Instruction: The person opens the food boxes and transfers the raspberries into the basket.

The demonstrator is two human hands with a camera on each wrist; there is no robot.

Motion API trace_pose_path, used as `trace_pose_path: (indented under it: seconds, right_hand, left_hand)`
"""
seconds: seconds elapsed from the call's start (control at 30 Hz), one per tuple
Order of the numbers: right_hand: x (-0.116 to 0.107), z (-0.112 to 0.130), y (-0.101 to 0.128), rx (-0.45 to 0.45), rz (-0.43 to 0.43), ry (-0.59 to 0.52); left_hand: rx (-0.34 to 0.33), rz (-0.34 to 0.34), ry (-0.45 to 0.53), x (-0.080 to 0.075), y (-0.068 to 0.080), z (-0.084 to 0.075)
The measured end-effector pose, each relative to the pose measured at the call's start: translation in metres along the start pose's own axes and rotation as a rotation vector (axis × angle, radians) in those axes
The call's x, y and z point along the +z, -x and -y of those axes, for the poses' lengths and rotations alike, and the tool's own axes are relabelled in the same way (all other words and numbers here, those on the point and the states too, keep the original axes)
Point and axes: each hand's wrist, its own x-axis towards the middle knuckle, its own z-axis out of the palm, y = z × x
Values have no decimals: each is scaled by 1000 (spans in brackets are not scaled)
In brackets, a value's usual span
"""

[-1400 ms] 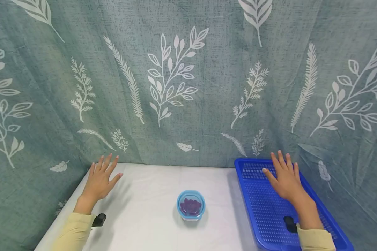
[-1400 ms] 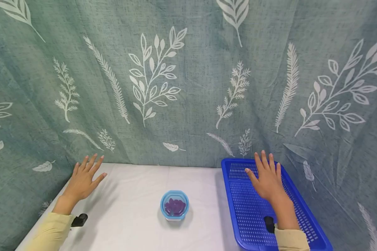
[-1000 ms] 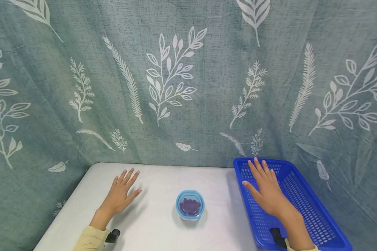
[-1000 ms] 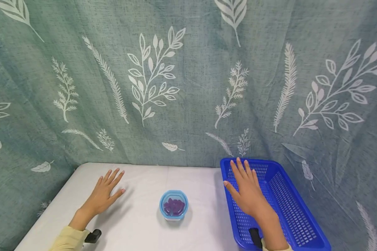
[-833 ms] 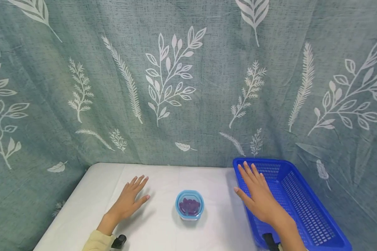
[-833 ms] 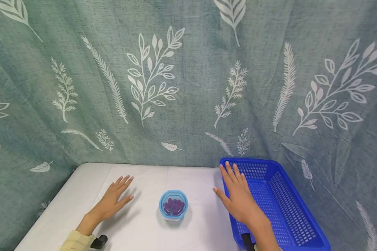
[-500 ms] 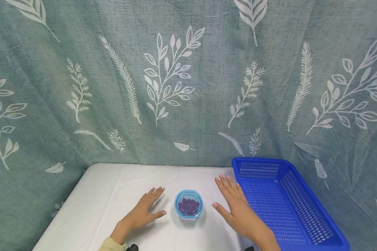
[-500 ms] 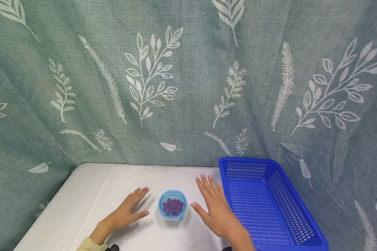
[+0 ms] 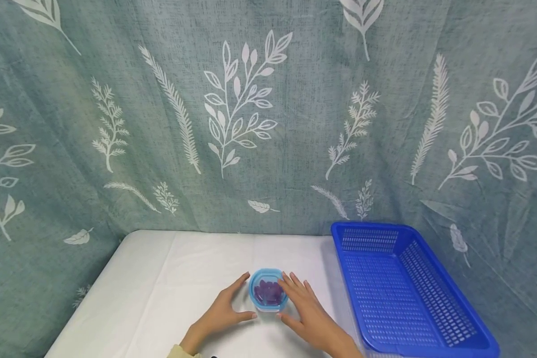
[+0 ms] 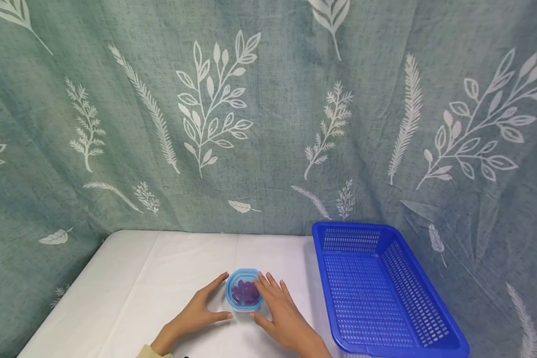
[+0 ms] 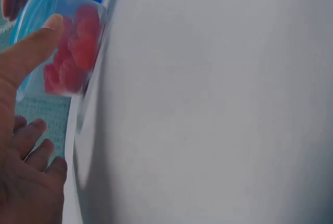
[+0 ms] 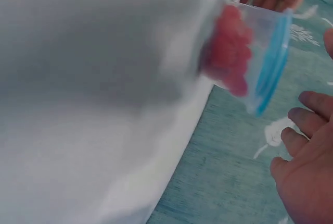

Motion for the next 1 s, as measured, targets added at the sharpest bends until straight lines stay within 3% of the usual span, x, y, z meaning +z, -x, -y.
trace_pose_path:
  seconds: [0.23, 0.6, 0.8, 1.0]
  right_hand:
    - [8, -10, -9, -78, 55, 10]
    - [9, -22, -19, -27, 190, -40]
    - [10, -26, -21, -31, 206, -68]
    - [6, -29, -21, -18, 222, -78]
  left_hand:
    - [-9, 10, 177, 13, -10, -1]
    - [-32, -11, 331, 23, -16, -6]
    - [4, -25, 411, 27, -16, -1]
    - [-4, -15, 497, 30, -16, 3]
